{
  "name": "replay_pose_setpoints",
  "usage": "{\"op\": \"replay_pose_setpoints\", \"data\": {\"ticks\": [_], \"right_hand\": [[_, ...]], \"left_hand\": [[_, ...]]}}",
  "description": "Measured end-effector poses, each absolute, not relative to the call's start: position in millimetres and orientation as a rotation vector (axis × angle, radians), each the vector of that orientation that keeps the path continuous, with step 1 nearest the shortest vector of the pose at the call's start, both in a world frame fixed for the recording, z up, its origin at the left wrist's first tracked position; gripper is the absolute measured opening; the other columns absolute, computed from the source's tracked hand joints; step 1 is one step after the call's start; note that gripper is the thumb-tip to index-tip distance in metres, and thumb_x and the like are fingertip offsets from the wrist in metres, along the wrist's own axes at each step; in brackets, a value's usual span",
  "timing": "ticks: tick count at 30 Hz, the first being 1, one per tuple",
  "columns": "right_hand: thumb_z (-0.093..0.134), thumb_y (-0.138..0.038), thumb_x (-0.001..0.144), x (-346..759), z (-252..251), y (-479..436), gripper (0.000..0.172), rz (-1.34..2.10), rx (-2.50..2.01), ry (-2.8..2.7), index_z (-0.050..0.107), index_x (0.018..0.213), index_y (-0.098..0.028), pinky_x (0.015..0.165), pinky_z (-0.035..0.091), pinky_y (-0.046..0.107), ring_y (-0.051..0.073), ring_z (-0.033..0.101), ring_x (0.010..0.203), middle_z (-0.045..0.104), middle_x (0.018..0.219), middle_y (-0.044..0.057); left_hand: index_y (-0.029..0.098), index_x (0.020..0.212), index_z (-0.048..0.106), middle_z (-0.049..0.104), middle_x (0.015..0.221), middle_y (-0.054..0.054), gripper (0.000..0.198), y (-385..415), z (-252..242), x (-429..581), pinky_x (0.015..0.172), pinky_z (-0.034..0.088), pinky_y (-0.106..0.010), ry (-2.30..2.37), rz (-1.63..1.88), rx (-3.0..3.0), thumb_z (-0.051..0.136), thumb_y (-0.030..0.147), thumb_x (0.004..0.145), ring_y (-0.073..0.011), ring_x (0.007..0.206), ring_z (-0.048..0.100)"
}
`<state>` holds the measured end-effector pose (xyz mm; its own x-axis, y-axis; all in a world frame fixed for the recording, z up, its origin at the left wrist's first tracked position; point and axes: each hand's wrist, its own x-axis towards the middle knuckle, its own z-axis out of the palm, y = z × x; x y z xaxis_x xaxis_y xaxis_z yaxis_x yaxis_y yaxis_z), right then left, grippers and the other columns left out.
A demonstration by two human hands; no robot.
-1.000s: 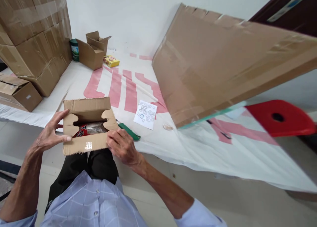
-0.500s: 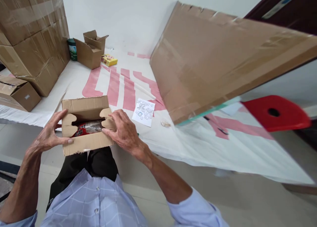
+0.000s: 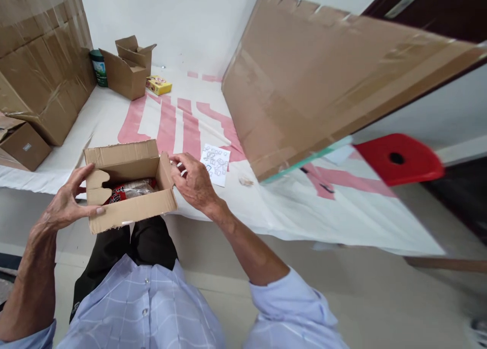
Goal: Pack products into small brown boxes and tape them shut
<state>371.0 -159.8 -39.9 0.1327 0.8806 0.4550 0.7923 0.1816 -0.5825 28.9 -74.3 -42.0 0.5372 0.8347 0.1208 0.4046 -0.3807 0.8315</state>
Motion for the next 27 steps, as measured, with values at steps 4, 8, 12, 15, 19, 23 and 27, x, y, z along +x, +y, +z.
{"op": "replay_pose_setpoints", "data": {"ticks": [4,8,12,15,19,23,27], "right_hand": [[0.054,-0.01,0.095,381.1,-50.8,-161.7,0.037,-0.185,-1.636,-1.76,0.07,0.126,-0.022,0.091,0.062,0.046,0.03,0.067,0.112,0.072,0.118,0.014],[0.051,-0.004,0.097,382.5,-54.2,-163.8,0.038,-0.297,-1.56,-1.999,0.075,0.12,-0.021,0.104,0.057,0.054,0.032,0.064,0.123,0.074,0.129,0.015],[0.051,-0.005,0.1,378.6,-49.3,-161.3,0.034,-0.197,-1.449,-2.173,0.079,0.108,-0.021,0.1,0.06,0.049,0.028,0.07,0.113,0.079,0.113,0.011],[0.051,-0.009,0.102,370.0,-43.4,-155.3,0.033,-0.099,-1.372,-2.29,0.081,0.107,-0.021,0.095,0.063,0.047,0.027,0.071,0.111,0.081,0.111,0.01],[0.055,-0.016,0.105,356.6,-36.1,-144.2,0.027,0.013,-1.324,-2.403,0.082,0.104,-0.021,0.094,0.063,0.046,0.027,0.07,0.114,0.081,0.113,0.01],[0.067,-0.021,0.102,347.4,-30.9,-135.7,0.012,0.203,-1.359,-2.515,0.079,0.104,-0.023,0.094,0.059,0.044,0.026,0.07,0.107,0.079,0.114,0.008],[0.075,-0.028,0.099,339.5,-28.8,-128.0,0.012,0.324,-1.463,-2.624,0.075,0.11,-0.021,0.09,0.056,0.041,0.027,0.069,0.106,0.075,0.116,0.009]], "left_hand": [[0.027,0.167,0.043,0.041,0.171,-0.017,0.121,-73.9,-42.8,28.2,0.117,0.056,-0.059,1.014,0.688,1.989,0.093,0.071,0.066,-0.0486,0.154,0.047],[0.025,0.168,0.042,0.04,0.171,-0.018,0.123,-74.5,-41.0,28.5,0.119,0.054,-0.059,1.002,0.676,1.978,0.095,0.07,0.065,-0.0483,0.154,0.047],[0.026,0.168,0.042,0.039,0.172,-0.018,0.123,-76.3,-40.3,29.3,0.119,0.054,-0.06,0.994,0.677,1.962,0.095,0.069,0.066,-0.0487,0.156,0.044],[0.029,0.168,0.042,0.04,0.172,-0.018,0.121,-77.5,-41.2,29.1,0.118,0.054,-0.061,0.985,0.683,1.969,0.095,0.069,0.066,-0.0485,0.156,0.044],[0.03,0.168,0.042,0.039,0.172,-0.017,0.119,-79.5,-42.6,27.7,0.118,0.054,-0.062,0.971,0.694,1.991,0.094,0.069,0.068,-0.0481,0.156,0.044],[0.034,0.169,0.039,0.039,0.172,-0.015,0.119,-85.4,-44.8,24.0,0.117,0.055,-0.06,0.964,0.702,2.044,0.093,0.071,0.069,-0.0468,0.157,0.043],[0.038,0.17,0.037,0.037,0.173,-0.014,0.119,-93.0,-48.5,19.0,0.117,0.055,-0.059,0.965,0.702,2.082,0.093,0.07,0.07,-0.0466,0.158,0.04]]}}
